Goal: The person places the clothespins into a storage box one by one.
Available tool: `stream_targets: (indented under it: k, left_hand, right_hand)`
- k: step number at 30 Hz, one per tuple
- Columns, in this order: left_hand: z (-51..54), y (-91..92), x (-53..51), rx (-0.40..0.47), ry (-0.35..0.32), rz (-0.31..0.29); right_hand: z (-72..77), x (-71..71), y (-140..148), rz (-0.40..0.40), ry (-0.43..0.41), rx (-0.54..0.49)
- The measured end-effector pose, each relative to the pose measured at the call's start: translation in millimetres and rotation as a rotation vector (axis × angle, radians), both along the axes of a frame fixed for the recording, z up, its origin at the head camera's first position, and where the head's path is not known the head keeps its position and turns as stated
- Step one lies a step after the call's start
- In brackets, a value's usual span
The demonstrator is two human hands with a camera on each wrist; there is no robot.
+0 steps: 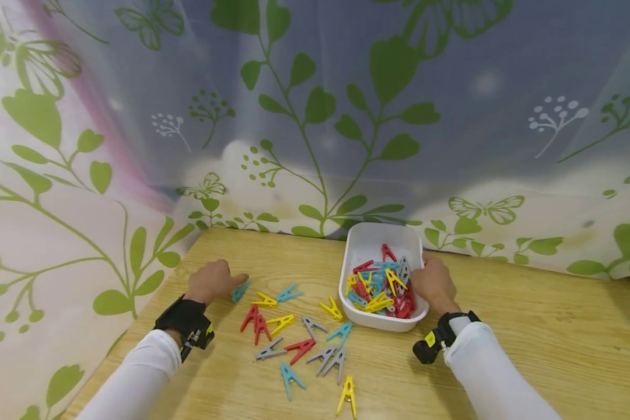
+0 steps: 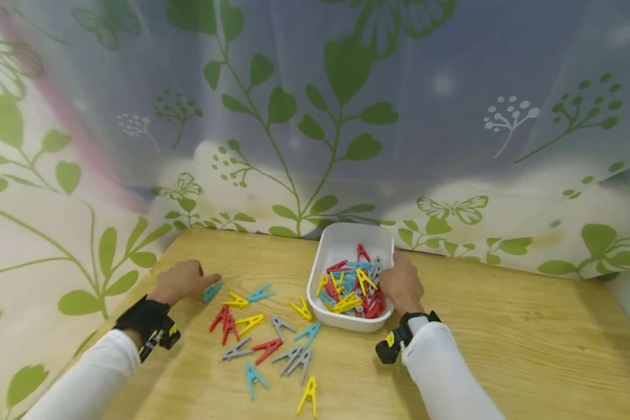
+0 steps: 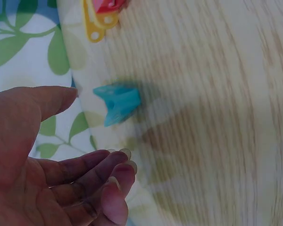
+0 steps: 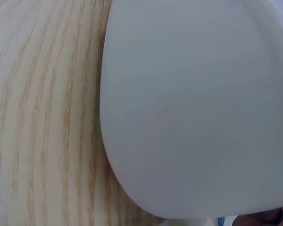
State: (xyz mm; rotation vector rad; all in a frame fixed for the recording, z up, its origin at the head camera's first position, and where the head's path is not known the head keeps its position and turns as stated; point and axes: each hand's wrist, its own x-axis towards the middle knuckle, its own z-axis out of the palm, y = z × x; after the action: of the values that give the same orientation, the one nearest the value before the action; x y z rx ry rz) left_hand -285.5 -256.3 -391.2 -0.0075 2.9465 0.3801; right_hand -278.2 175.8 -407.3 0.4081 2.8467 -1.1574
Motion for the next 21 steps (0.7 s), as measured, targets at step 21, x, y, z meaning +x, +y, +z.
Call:
stream_targets:
  k: [21]
  left_hand:
    - [-5.4,17.6,-1.2,-0.056,0.119,0.021]
  right_hand:
    - [-3.3,-1.5,-0.5,-0.013,0.035,-0.008]
